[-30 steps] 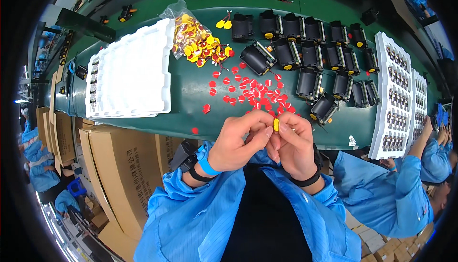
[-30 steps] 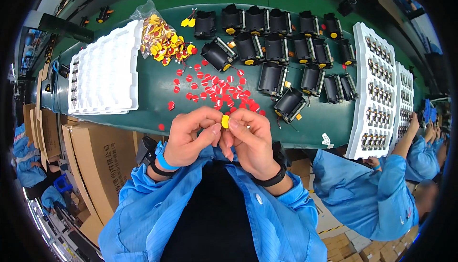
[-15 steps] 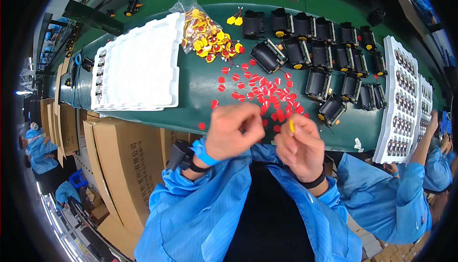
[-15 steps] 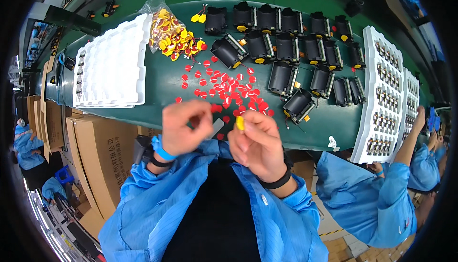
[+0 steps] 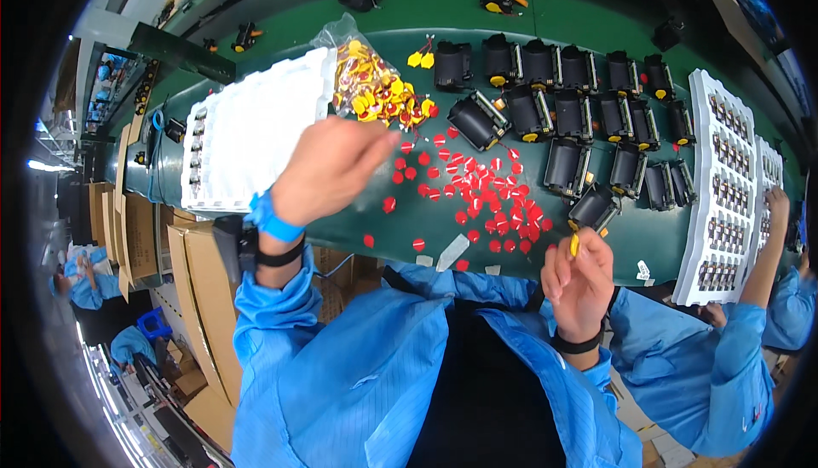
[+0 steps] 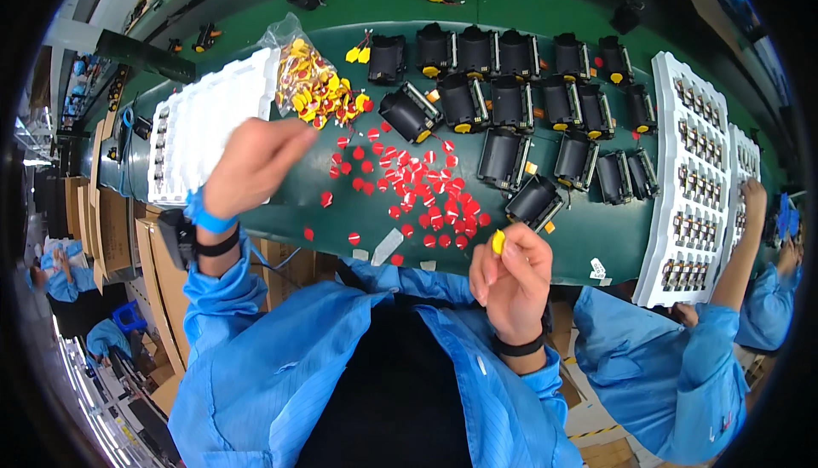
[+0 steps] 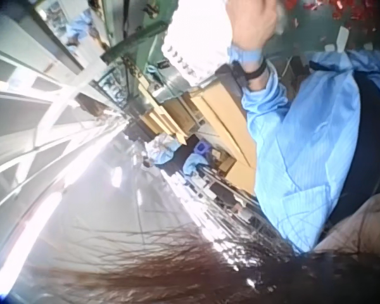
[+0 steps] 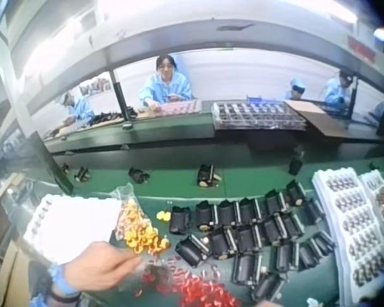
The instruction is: Assembling small plastic and electronic parts by inserting color-coded components into black plastic housings on a production line.
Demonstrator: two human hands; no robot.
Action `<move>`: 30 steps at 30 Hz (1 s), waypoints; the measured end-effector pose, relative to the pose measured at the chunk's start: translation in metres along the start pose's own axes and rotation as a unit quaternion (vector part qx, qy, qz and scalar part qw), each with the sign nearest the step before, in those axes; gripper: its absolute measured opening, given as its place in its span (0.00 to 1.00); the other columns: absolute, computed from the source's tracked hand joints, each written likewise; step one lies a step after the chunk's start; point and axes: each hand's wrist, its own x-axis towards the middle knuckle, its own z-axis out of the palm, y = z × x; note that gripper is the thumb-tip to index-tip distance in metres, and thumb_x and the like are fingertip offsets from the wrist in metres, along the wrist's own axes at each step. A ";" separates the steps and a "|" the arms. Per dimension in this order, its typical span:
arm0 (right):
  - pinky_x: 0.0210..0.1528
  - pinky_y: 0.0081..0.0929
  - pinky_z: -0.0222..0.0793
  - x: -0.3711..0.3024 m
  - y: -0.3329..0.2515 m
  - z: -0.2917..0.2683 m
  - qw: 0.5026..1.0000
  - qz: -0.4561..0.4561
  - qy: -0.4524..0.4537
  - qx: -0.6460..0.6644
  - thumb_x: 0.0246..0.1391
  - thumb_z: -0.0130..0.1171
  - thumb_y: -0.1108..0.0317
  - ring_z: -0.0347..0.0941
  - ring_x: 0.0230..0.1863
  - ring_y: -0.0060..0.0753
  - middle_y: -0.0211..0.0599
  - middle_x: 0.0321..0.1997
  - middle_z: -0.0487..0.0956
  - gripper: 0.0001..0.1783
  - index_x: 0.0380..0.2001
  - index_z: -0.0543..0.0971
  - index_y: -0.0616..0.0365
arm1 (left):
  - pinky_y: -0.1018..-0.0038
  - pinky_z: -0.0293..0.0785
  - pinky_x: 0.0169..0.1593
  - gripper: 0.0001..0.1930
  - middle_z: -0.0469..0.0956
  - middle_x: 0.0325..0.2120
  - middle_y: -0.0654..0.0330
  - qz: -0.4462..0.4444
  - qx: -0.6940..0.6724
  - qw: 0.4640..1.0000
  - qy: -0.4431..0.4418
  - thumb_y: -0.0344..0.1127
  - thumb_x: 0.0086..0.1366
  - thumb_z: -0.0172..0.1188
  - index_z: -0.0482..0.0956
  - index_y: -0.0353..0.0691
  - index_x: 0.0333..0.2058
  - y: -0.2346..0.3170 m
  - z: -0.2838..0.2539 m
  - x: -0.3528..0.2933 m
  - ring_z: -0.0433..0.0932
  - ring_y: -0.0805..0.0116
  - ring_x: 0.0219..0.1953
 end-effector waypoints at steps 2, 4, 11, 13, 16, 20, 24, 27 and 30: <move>0.13 0.24 0.60 -0.004 -0.003 -0.008 0.999 -0.022 0.008 -0.045 0.65 0.53 0.66 0.65 0.13 0.32 0.39 0.16 0.68 0.13 0.29 0.69 0.63 | 0.58 0.65 0.25 0.18 0.70 0.13 0.47 -0.070 -0.021 0.995 0.069 0.40 0.68 0.57 0.77 0.32 0.23 0.024 -0.027 0.010 0.74 0.47 0.19; 0.14 0.26 0.62 -0.006 -0.007 -0.010 0.997 -0.023 0.016 -0.070 0.63 0.54 0.67 0.68 0.13 0.35 0.44 0.16 0.72 0.12 0.28 0.70 0.64 | 0.61 0.65 0.24 0.16 0.72 0.14 0.48 -0.024 0.018 0.989 0.142 0.40 0.65 0.59 0.79 0.33 0.24 0.023 -0.038 0.041 0.73 0.48 0.19; 0.18 0.28 0.68 -0.014 -0.014 -0.002 0.993 -0.042 0.014 -0.112 0.62 0.55 0.70 0.73 0.17 0.37 0.44 0.18 0.75 0.10 0.29 0.72 0.67 | 0.48 0.78 0.45 0.13 0.79 0.39 0.42 -0.094 0.332 0.927 0.146 0.34 0.56 0.56 0.78 0.39 0.41 -0.177 -0.041 0.183 0.78 0.39 0.45; 0.18 0.28 0.68 -0.016 -0.012 -0.004 0.991 -0.057 0.013 -0.117 0.62 0.55 0.71 0.73 0.17 0.37 0.44 0.18 0.75 0.10 0.29 0.72 0.67 | 0.49 0.77 0.47 0.14 0.77 0.44 0.43 -0.102 0.375 0.918 0.083 0.35 0.55 0.58 0.79 0.40 0.41 -0.204 -0.029 0.197 0.76 0.41 0.49; 0.19 0.28 0.68 -0.021 -0.009 -0.002 0.989 -0.074 0.028 -0.127 0.62 0.54 0.72 0.73 0.17 0.37 0.44 0.18 0.75 0.09 0.29 0.72 0.67 | 0.51 0.74 0.47 0.13 0.78 0.41 0.45 -0.082 0.427 0.897 0.075 0.35 0.55 0.59 0.82 0.42 0.39 -0.198 -0.019 0.205 0.76 0.45 0.51; 0.21 0.25 0.69 -0.017 -0.002 0.004 0.992 -0.051 0.028 -0.114 0.62 0.53 0.74 0.75 0.19 0.35 0.44 0.19 0.76 0.07 0.30 0.73 0.67 | 0.53 0.75 0.47 0.13 0.81 0.35 0.45 -0.009 0.359 0.933 0.020 0.34 0.57 0.60 0.80 0.38 0.41 -0.207 -0.012 0.207 0.79 0.44 0.45; 0.24 0.25 0.73 -0.009 -0.003 0.018 0.988 -0.027 -0.007 -0.153 0.61 0.56 0.77 0.78 0.21 0.32 0.45 0.22 0.80 0.06 0.31 0.77 0.69 | 0.67 0.70 0.30 0.09 0.76 0.22 0.52 0.021 0.059 0.995 0.078 0.33 0.62 0.61 0.73 0.32 0.33 -0.114 -0.049 0.160 0.79 0.64 0.28; 0.28 0.27 0.78 0.010 -0.011 0.040 0.936 -0.116 -0.121 -0.310 0.58 0.58 0.78 0.82 0.25 0.34 0.48 0.25 0.82 0.06 0.28 0.79 0.71 | 0.81 0.60 0.17 0.08 0.72 0.13 0.65 0.015 -0.358 0.934 0.008 0.31 0.66 0.61 0.76 0.35 0.41 0.002 -0.041 0.065 0.69 0.81 0.14; 0.28 0.21 0.76 0.032 -0.015 0.055 0.919 -0.169 -0.198 -0.295 0.58 0.61 0.78 0.83 0.28 0.28 0.45 0.27 0.85 0.04 0.30 0.81 0.70 | 0.82 0.64 0.21 0.14 0.74 0.16 0.65 -0.038 -0.509 0.847 -0.148 0.26 0.66 0.61 0.75 0.33 0.49 0.063 0.004 0.003 0.71 0.81 0.16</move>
